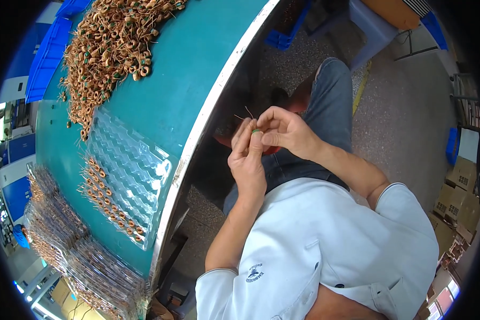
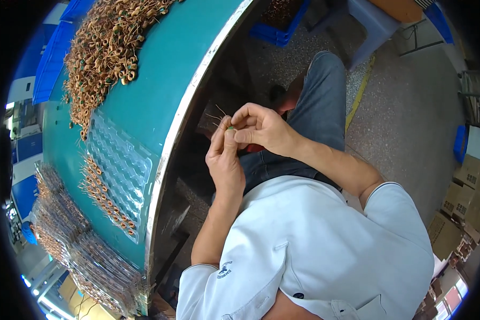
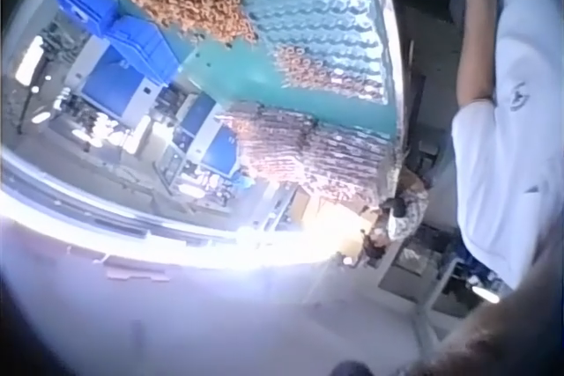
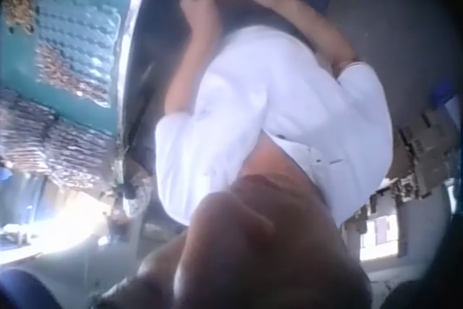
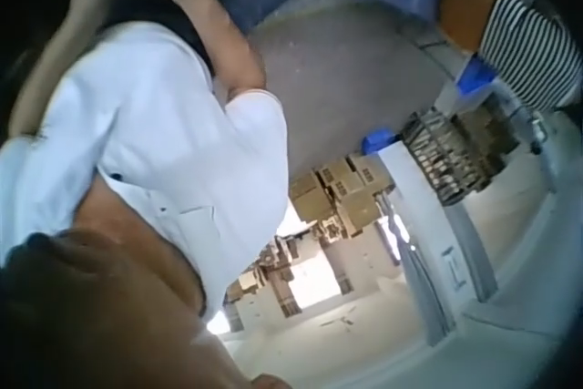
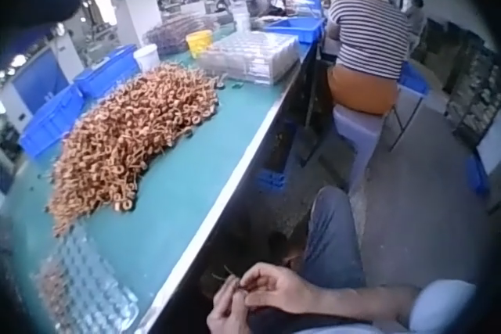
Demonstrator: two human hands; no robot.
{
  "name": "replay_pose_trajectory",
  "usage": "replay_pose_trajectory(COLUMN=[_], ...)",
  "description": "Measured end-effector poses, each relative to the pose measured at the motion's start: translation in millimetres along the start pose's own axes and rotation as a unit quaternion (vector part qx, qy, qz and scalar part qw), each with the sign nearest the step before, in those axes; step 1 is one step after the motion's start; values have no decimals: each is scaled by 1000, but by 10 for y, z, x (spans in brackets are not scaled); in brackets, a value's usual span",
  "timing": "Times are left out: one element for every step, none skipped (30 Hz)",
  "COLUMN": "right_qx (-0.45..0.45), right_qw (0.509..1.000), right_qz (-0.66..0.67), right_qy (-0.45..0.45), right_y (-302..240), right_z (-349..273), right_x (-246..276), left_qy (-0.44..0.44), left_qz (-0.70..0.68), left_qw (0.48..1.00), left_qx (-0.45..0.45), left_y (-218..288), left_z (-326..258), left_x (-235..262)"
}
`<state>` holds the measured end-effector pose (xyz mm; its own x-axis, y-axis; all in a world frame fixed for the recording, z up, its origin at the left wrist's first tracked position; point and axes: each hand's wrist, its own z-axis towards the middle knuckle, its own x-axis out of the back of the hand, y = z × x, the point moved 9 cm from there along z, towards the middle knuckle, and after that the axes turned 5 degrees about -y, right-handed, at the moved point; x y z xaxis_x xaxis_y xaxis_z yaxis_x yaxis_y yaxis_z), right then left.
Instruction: Manually assembling small electronic parts by sliding green rings onto copper coils and organizing them into a plastic sorting tray.
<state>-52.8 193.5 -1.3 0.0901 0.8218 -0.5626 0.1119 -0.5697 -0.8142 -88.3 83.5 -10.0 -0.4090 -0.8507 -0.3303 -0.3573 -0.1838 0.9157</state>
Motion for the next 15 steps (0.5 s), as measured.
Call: replay_pose_trajectory(right_qx=[25,26,20,13,16,24,31,29,30,12,-6,-5,-14,-25,-24], right_qw=[1000,1000,999,998,998,999,999,1000,1000,1000,1000,1000,999,998,998], right_qz=[9,11,30,50,51,36,21,-9,-8,-8,-7,-6,-29,-51,-50], right_qy=[9,11,16,21,23,18,14,4,6,-6,-17,-17,-27,-36,-34], right_y=[34,49,59,67,51,22,-14,-47,-69,-52,-33,-57,-61,-54,-55], right_z=[20,-1,-11,-23,-29,-55,-80,-113,-127,-139,-158,-172,-186,-199,-212], right_x=[39,51,68,90,128,177,218,245,263,255,242,241,222,208,224], left_qy=[3,-6,-9,-38,-68,-90,-87,-84,-82,-83,-93,-102,-90,-91,-111], left_qz=[-17,-10,-8,-13,-17,-45,-53,-61,-67,-66,-36,-4,-22,-20,26], left_qw=[1000,1000,1000,999,998,995,995,995,994,994,995,994,995,995,992], left_qx=[-7,-3,-3,-4,-5,16,13,9,11,12,-5,-25,-26,-27,-52], left_y=[-1,9,4,-10,-7,-10,6,20,16,0,14,50,58,63,111], left_z=[-5,-38,-46,-50,-50,-57,-34,1,41,50,54,56,57,62,67], left_x=[-48,-82,-73,-98,-130,-165,-143,-122,-85,-49,-30,-41,-30,-23,-38])
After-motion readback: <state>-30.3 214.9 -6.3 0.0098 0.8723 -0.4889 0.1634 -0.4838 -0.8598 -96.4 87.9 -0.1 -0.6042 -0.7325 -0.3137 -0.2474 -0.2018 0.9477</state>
